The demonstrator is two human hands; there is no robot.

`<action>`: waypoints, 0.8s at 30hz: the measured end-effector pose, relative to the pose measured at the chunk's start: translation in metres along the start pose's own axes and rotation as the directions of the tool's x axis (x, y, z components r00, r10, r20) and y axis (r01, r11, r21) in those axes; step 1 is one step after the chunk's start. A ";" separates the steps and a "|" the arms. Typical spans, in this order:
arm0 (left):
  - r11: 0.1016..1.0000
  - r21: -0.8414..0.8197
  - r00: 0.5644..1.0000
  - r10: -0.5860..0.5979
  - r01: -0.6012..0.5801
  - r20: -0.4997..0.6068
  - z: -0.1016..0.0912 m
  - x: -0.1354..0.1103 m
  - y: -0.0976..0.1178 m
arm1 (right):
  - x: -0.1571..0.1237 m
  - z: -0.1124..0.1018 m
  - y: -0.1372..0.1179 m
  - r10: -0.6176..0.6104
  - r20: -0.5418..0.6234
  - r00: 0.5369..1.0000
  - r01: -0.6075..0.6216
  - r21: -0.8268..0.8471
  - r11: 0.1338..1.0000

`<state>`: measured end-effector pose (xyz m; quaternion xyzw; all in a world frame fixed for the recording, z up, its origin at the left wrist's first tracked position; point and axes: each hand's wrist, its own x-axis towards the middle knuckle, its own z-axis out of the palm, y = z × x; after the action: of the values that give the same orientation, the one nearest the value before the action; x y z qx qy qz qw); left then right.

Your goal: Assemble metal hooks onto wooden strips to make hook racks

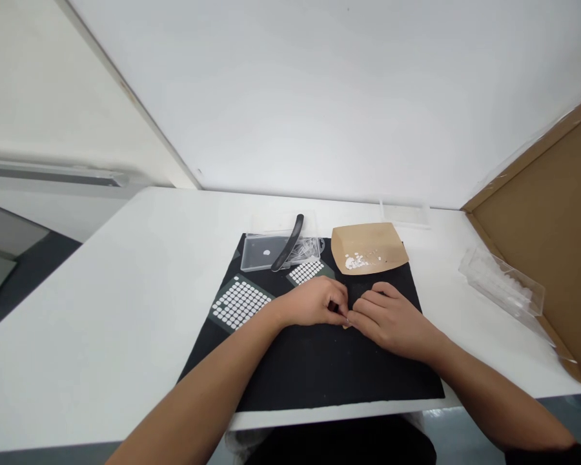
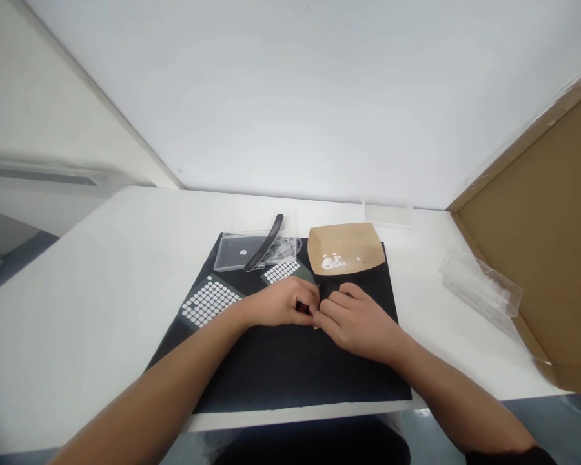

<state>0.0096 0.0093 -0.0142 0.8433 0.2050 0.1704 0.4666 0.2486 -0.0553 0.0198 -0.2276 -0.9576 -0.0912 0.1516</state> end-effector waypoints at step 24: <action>1.000 -0.008 1.000 0.012 -0.012 0.028 -0.003 0.000 0.003 | 0.000 -0.004 0.004 0.003 -0.004 1.000 -0.003 0.041 0.999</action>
<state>0.0091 0.0100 -0.0100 0.8450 0.1927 0.1625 0.4717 0.2515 -0.0528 0.0244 -0.2258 -0.9586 -0.0716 0.1581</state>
